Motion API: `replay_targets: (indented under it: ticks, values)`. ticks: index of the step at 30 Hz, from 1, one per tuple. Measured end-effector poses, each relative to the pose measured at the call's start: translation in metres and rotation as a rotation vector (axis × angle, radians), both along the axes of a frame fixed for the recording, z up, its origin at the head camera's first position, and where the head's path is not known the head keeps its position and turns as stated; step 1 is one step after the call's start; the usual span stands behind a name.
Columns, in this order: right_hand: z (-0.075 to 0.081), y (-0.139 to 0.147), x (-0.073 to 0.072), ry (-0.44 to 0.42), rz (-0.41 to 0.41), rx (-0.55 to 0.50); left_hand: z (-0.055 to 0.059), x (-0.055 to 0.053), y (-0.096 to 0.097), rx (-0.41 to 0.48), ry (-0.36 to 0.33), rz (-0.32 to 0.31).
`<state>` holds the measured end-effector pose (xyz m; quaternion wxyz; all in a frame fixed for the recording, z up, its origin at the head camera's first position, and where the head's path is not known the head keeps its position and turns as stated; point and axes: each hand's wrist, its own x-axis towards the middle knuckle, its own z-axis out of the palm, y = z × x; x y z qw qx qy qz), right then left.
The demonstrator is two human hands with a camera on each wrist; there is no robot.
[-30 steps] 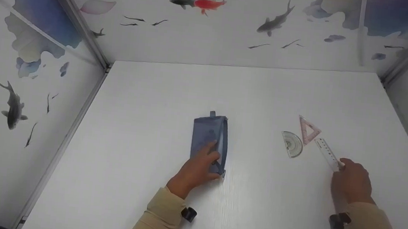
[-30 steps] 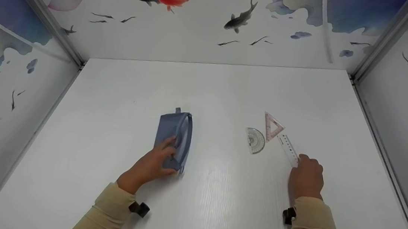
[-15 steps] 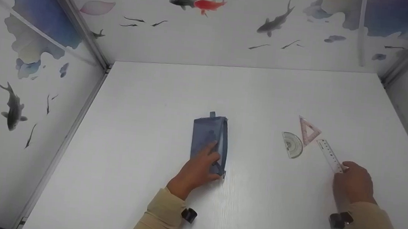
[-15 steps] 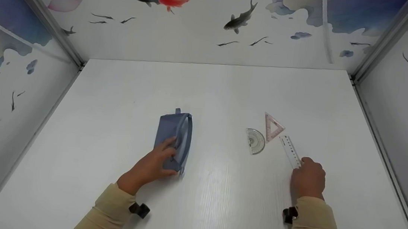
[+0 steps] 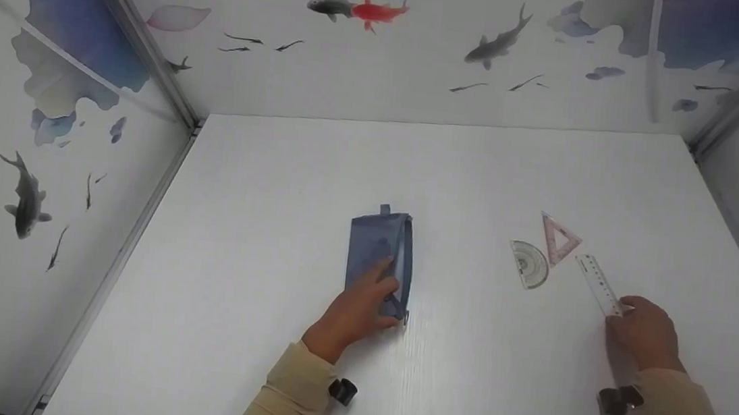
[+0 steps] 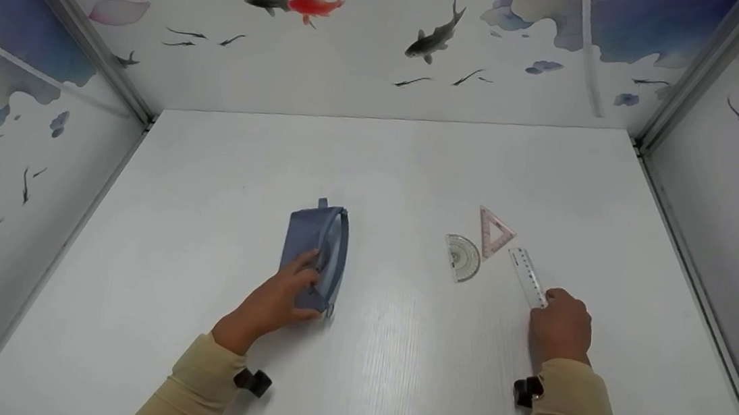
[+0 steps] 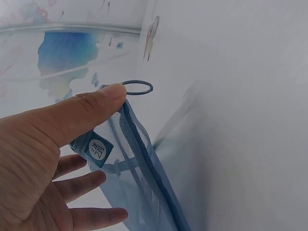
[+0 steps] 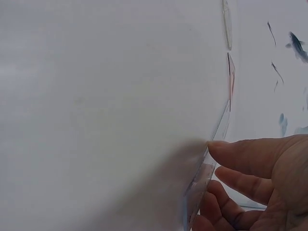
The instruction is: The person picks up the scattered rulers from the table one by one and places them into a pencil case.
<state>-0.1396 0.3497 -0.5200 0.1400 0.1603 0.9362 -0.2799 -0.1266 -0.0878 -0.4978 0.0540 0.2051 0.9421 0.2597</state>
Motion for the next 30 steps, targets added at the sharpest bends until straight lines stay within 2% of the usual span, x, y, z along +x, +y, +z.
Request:
replay_targets:
  ticks: [18, 30]
  values:
    - [-0.007, 0.006, 0.007, 0.072, -0.015, -0.093, 0.001, 0.0, 0.001, -0.004, -0.006, 0.001]
    - [-0.01, 0.007, 0.006, 0.074, -0.045, -0.132, -0.002, -0.001, 0.001, 0.006, -0.025, 0.001]
